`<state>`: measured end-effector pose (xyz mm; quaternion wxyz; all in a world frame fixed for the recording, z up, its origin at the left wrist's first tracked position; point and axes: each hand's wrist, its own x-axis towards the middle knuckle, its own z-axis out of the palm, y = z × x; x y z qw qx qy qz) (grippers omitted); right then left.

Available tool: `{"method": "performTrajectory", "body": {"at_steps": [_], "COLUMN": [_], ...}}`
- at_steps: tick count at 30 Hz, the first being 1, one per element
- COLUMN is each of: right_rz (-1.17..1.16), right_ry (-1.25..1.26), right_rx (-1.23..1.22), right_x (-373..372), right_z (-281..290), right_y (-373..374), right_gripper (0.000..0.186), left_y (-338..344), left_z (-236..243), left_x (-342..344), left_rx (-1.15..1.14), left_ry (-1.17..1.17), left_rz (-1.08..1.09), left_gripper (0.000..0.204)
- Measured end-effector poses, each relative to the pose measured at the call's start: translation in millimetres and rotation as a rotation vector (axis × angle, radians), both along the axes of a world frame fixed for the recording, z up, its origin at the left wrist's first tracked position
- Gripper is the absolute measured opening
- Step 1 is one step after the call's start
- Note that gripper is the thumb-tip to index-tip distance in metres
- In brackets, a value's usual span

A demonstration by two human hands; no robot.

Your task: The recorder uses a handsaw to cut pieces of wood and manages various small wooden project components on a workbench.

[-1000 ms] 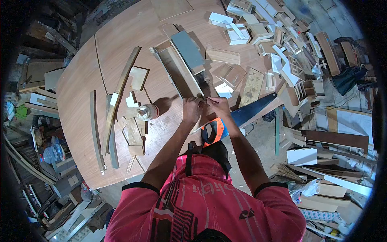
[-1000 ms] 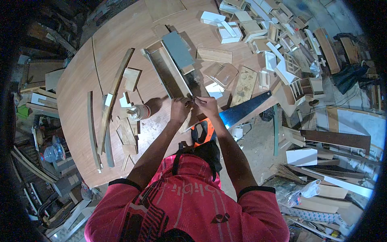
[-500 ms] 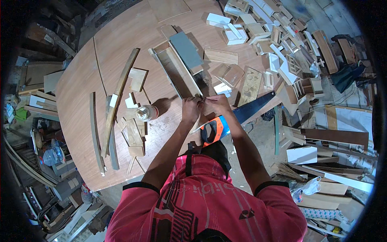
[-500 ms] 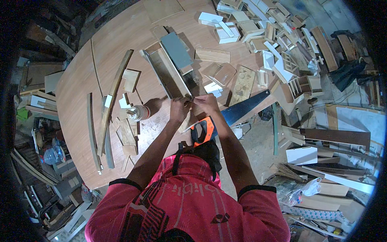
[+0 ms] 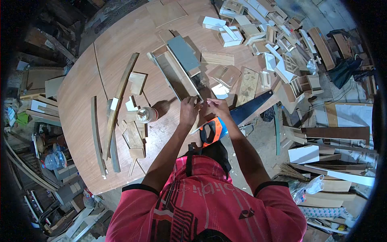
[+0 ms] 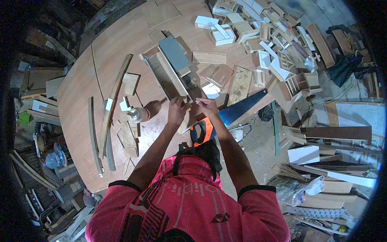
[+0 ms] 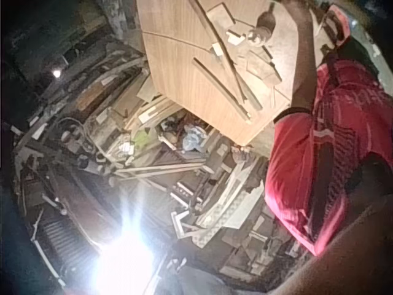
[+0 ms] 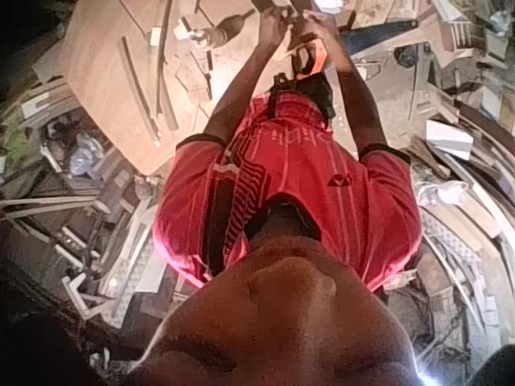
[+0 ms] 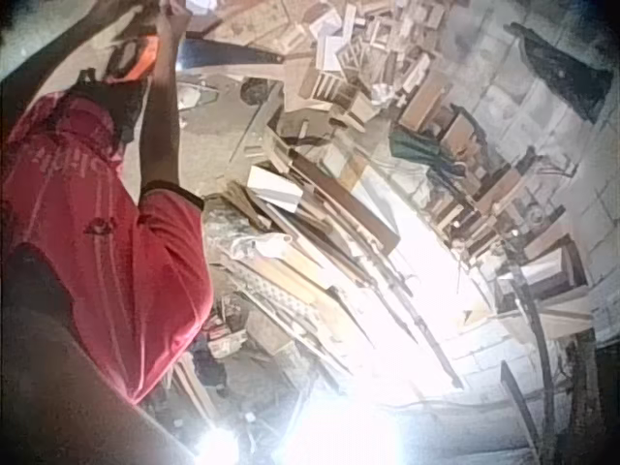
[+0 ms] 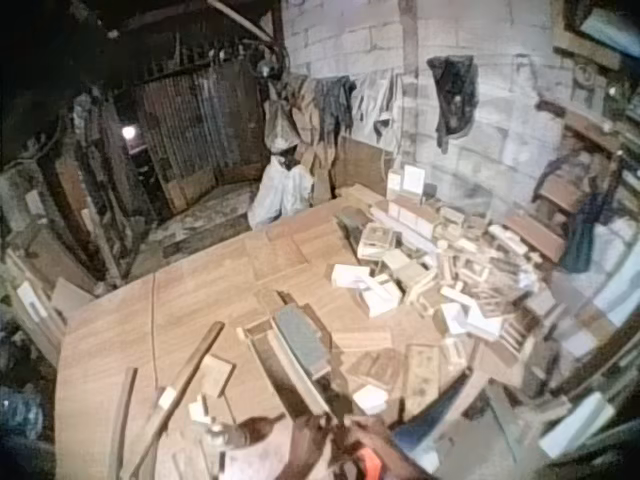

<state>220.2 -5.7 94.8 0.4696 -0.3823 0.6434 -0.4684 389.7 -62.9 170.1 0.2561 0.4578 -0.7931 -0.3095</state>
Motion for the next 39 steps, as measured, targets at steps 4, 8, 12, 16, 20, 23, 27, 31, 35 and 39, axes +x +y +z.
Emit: {"method": "performTrajectory", "body": {"at_steps": [4,8,12,16,20,23,27,31,35,39], "right_rz": [-0.036,-0.019,0.023,0.038,-0.029,0.132,0.258,0.406,0.459,0.463], "right_ry": [0.094,-0.199,0.004,0.421,0.473,0.582,0.642,0.719,0.762,0.766], "right_rx": [0.110,0.129,0.050,0.145,-0.157,-0.287,-0.316,-0.248,-0.177,-0.162], "right_x": [5.3,13.5,18.9,23.4,27.8,26.6,21.0,15.3,12.8,12.9], "right_z": [-8.0,-7.6,-2.0,13.5,39.3,58.3,71.5,71.6,70.0,73.9], "right_y": [29.5,41.6,37.6,30.8,20.5,10.1,-3.5,-15.0,-21.0,-20.5], "right_gripper": [0.019,0.022,0.019,0.023,0.032,0.034,0.032,0.026,0.024,0.024], "left_y": [26.1,57.5,75.2,78.3,75.7,70.8,66.9,69.1,70.1,66.9], "left_z": [7.8,-3.3,-38.0,-71.3,-77.4,-70.2,-67.6,-78.3,-87.9,-91.0], "left_x": [22.1,46.9,65.1,74.4,72.5,68.7,68.3,77.6,89.7,94.4], "left_rx": [-0.135,0.015,0.388,0.511,0.413,0.402,0.355,0.369,0.469,0.505], "left_ry": [0.088,0.160,0.224,0.157,0.164,0.166,0.198,0.304,0.338,0.289], "left_rz": [0.049,0.168,0.321,0.377,0.417,0.414,0.382,0.371,0.387,0.407], "left_gripper": [0.024,0.019,0.017,0.023,0.027,0.027,0.025,0.027,0.028,0.028]}}
